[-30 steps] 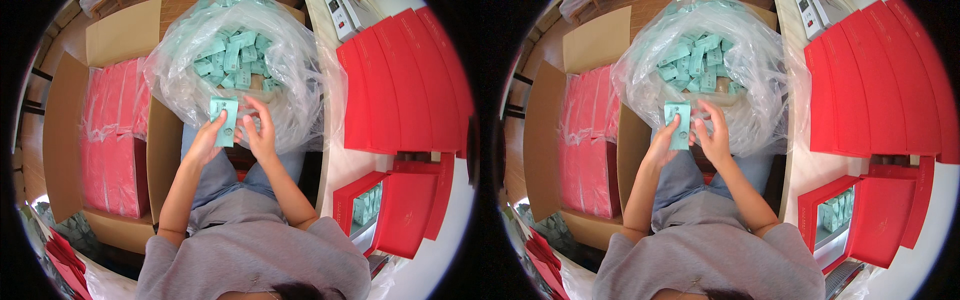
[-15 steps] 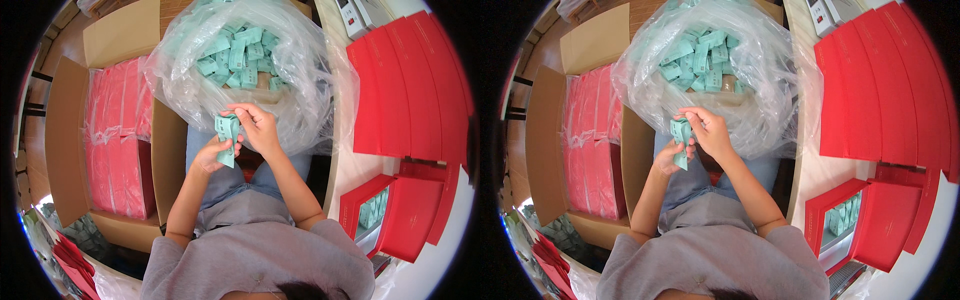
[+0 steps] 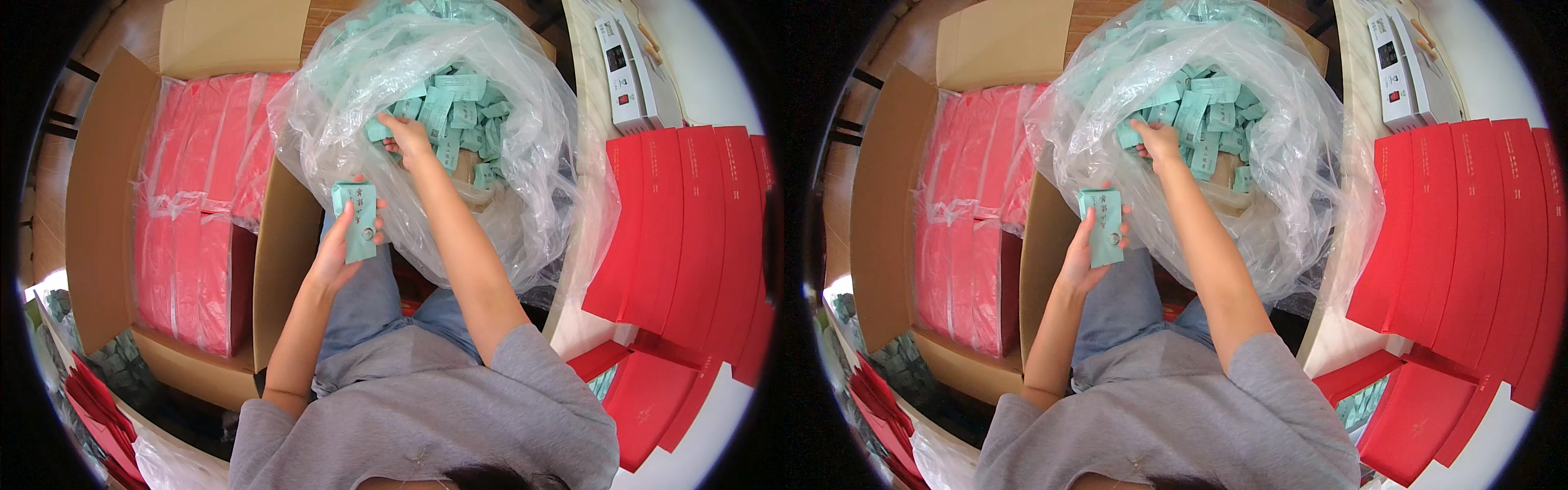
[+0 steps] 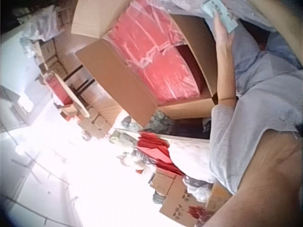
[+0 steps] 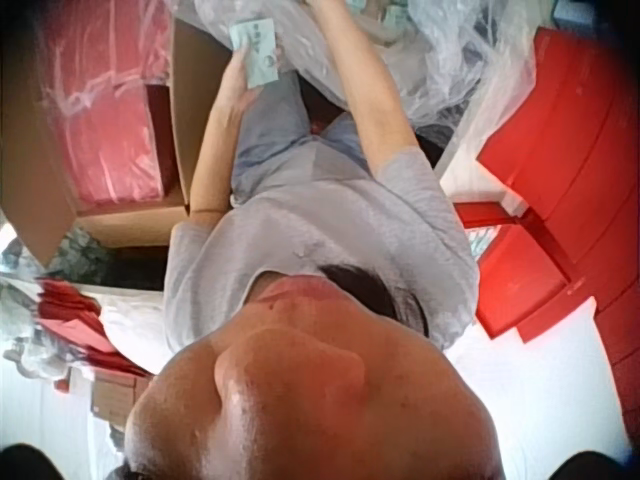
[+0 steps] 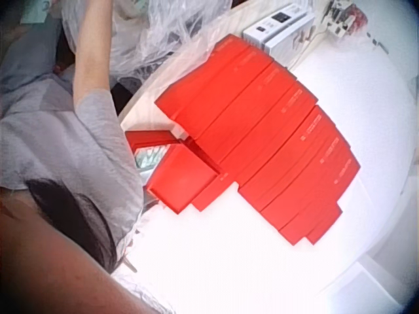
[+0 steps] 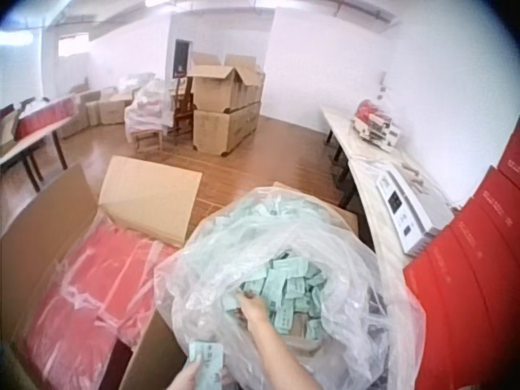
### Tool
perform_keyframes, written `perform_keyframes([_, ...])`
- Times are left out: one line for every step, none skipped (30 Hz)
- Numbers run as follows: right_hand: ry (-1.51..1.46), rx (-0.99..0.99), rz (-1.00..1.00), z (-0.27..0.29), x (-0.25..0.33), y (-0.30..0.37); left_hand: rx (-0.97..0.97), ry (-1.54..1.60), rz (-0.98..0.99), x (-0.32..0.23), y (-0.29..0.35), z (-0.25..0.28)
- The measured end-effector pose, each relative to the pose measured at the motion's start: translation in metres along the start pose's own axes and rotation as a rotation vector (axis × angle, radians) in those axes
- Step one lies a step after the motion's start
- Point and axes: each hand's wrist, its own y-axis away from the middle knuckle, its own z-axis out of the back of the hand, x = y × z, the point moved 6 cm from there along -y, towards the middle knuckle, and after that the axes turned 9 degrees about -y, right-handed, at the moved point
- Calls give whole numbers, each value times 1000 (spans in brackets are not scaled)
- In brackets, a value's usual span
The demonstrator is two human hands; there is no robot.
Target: The person takes small, light-green packets from a large plastic bag and places them into a red box with a clear window. They arrange the packets neatly inside the box, close the lid, and stack the finished box with others.
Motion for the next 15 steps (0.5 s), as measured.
perform_keyframes([-10, 4, -2, 6, 1, 6, -15, -29, -12, -2, -3, 0])
perform_keyframes([-20, 6, -2, 14, 2, 16, -28, -57, -24, -3, -7, 0])
perform_keyframes([-29, 10, -3, 20, -1, 25, -84, -108, -47, -4, -12, 2])
perform_keyframes([-11, -56, 152, 29, 4, 38, -139, -161, -68, -3, -16, 4])
perform_keyframes([7, -123, 306, 39, 7, 55, -194, -214, -87, -2, -20, 6])
perform_keyframes([24, -189, 457, 48, 9, 77, -229, -251, -117, -1, -25, 6])
perform_keyframes([85, -199, 510, 50, 10, 101, -259, -288, -146, 2, -31, 6])
perform_keyframes([147, -206, 564, 46, 14, 128, -288, -326, -178, 4, -36, 5])
perform_keyframes([205, -214, 619, 43, 18, 153, -247, -307, -176, 3, -39, -5])
perform_keyframes([341, -159, 757, 34, 23, 177, -194, -295, -141, 4, -40, -16])
perform_keyframes([475, -101, 893, 24, 26, 199, -142, -288, -108, 5, -40, -26])
perform_keyframes([607, -37, 1026, 14, 29, 217, -94, -283, -77, 5, -40, -37])
perform_keyframes([581, 10, 1017, 15, 33, 225, -114, -302, -107, -1, -39, -45])
perform_keyframes([553, 59, 1009, 17, 39, 232, -68, -234, -69, 1, -42, -43])
perform_keyframes([524, 109, 1000, 21, 42, 237, -23, -165, -32, 1, -45, -37])
